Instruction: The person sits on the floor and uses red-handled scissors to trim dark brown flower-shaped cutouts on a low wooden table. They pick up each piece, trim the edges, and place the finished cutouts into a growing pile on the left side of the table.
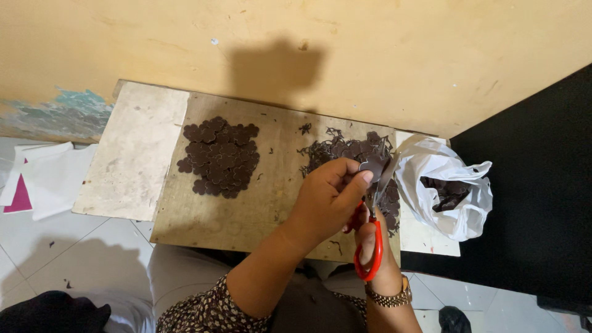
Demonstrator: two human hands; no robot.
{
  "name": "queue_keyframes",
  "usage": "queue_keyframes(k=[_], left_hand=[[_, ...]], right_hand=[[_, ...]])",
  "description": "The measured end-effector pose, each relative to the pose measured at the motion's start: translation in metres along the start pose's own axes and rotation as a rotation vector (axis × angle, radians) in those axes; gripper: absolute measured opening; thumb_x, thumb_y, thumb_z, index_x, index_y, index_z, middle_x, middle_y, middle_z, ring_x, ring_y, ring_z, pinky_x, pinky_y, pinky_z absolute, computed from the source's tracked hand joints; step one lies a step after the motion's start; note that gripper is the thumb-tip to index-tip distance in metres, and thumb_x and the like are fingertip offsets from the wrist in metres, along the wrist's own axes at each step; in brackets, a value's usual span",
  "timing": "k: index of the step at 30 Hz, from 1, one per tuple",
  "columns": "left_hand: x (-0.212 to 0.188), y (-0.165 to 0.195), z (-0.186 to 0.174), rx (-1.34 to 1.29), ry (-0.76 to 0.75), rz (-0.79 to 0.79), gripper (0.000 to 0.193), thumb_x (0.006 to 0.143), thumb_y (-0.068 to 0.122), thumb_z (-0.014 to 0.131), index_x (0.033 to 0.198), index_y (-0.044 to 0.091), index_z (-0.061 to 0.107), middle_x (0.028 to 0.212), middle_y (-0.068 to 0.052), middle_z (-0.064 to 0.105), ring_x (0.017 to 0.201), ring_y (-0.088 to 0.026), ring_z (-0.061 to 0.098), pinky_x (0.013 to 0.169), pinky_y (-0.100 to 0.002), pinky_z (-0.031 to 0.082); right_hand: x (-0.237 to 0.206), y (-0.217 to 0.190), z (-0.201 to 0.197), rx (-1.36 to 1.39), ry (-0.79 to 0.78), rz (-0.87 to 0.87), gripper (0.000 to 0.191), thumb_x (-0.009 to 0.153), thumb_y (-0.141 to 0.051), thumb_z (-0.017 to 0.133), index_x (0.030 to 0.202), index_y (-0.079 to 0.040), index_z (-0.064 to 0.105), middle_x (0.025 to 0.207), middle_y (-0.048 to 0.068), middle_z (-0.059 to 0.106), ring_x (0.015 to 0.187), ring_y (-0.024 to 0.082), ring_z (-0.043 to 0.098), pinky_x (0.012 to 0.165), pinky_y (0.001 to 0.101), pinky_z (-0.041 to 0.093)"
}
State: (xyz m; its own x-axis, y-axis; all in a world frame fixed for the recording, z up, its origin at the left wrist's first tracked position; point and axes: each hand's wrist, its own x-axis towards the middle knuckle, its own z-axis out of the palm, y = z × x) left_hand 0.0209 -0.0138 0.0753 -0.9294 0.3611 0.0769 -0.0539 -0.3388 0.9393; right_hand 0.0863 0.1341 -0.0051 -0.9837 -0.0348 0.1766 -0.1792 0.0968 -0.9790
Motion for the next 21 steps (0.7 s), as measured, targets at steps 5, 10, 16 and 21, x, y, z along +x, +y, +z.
queue_keyframes(k=[5,10,16,21], left_hand=[[0.002,-0.006,0.004,-0.052,-0.034,-0.025,0.015,0.102,0.018,0.060,0.100,0.004,0.063,0.070,0.001,0.063,0.054,-0.004,0.059,0.043,-0.022,0.044],[0.005,-0.009,0.000,0.083,0.051,-0.003,0.018,0.103,0.020,0.060,0.099,0.003,0.063,0.067,0.000,0.060,0.048,-0.006,0.053,0.042,-0.023,0.043],[0.015,-0.013,-0.011,0.096,0.096,0.124,0.019,0.105,0.020,0.061,0.101,0.001,0.064,0.074,0.001,0.060,0.062,-0.004,0.053,0.054,-0.022,0.044],[0.010,-0.014,-0.013,0.107,0.029,0.036,0.019,0.102,0.020,0.064,0.097,0.001,0.064,0.074,0.000,0.065,0.061,-0.003,0.055,0.053,-0.022,0.044]], right_hand=[[0.004,-0.004,0.001,0.060,0.005,0.025,0.101,0.090,-0.087,0.040,0.132,0.003,0.053,0.104,0.005,0.058,0.087,0.014,0.051,0.077,0.0296,0.042],[0.005,-0.019,-0.002,0.086,-0.126,0.038,0.095,0.089,-0.085,0.046,0.129,0.001,0.052,0.106,0.006,0.057,0.095,0.016,0.053,0.084,0.0309,0.043],[0.004,-0.036,-0.009,0.066,-0.226,0.063,0.083,0.093,-0.084,0.045,0.105,-0.002,0.054,0.091,0.004,0.049,0.086,0.016,0.046,0.080,0.0294,0.038],[0.008,-0.043,-0.011,-0.031,-0.238,0.043,0.086,0.090,-0.087,0.041,0.104,-0.003,0.055,0.088,0.003,0.052,0.083,0.016,0.049,0.077,0.0285,0.041]])
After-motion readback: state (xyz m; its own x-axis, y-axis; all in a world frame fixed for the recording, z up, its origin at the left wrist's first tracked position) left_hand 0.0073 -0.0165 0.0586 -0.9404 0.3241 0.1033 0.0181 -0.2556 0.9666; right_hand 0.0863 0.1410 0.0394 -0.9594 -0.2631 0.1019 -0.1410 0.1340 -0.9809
